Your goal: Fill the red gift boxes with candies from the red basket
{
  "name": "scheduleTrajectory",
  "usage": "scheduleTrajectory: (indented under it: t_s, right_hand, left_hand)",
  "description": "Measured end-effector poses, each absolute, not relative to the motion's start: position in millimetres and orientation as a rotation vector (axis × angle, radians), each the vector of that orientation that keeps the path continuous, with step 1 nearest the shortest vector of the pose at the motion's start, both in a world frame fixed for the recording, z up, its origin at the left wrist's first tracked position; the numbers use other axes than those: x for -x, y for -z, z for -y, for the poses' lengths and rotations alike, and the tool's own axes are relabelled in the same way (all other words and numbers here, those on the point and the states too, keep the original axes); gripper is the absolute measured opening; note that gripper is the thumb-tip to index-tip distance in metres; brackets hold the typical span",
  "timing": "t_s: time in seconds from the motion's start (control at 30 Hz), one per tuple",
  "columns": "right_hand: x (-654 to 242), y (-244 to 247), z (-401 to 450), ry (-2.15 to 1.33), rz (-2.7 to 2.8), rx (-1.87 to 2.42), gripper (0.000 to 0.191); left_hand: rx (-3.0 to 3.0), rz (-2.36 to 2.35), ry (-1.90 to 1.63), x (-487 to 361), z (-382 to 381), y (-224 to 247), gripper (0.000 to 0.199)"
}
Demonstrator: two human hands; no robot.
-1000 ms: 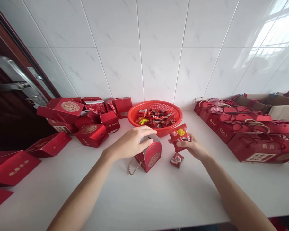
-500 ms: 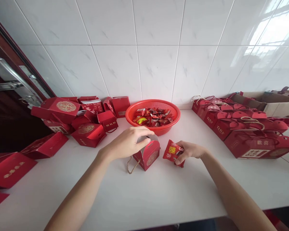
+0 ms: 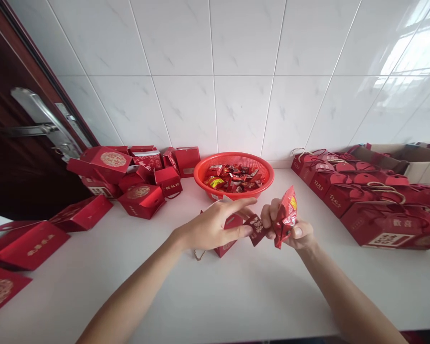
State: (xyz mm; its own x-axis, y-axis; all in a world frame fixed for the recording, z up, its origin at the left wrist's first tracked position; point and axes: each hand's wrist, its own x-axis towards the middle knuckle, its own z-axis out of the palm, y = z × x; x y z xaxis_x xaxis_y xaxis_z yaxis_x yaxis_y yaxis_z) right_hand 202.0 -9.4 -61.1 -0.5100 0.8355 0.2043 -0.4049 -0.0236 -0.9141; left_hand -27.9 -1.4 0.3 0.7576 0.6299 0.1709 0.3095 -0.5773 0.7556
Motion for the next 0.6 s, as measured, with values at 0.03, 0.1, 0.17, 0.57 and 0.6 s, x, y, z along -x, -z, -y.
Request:
scheduleTrajectory:
  t_s: [0.03, 0.1, 0.17, 0.57, 0.6]
  right_hand:
    - [-198, 57, 10, -1.697, 1.319, 0.524, 0.055]
    - [-193, 47, 8, -1.68, 1.331, 0.584, 0.057]
    - [-188, 36, 5, -1.656, 1.361, 0.606, 0.058]
    - [-155, -16, -26, -1.179, 1.714, 0.696, 0.044]
    - [-154, -15, -28, -1.136, 1.749, 0.73, 0.044]
  left_hand:
    - [-2.169, -0.689, -0.568, 28, 1, -1, 0.051]
    - [-2.08, -0.726, -0.628, 32, -1, -4, 0.045]
    - [-1.996, -0.791, -0.709, 38, -4, -9, 0.041]
    - [-2.182, -1.166, -1.102, 73, -16, -23, 0.032]
    - [-2.212, -1.172, -1.07, 72, -16, -22, 0.031]
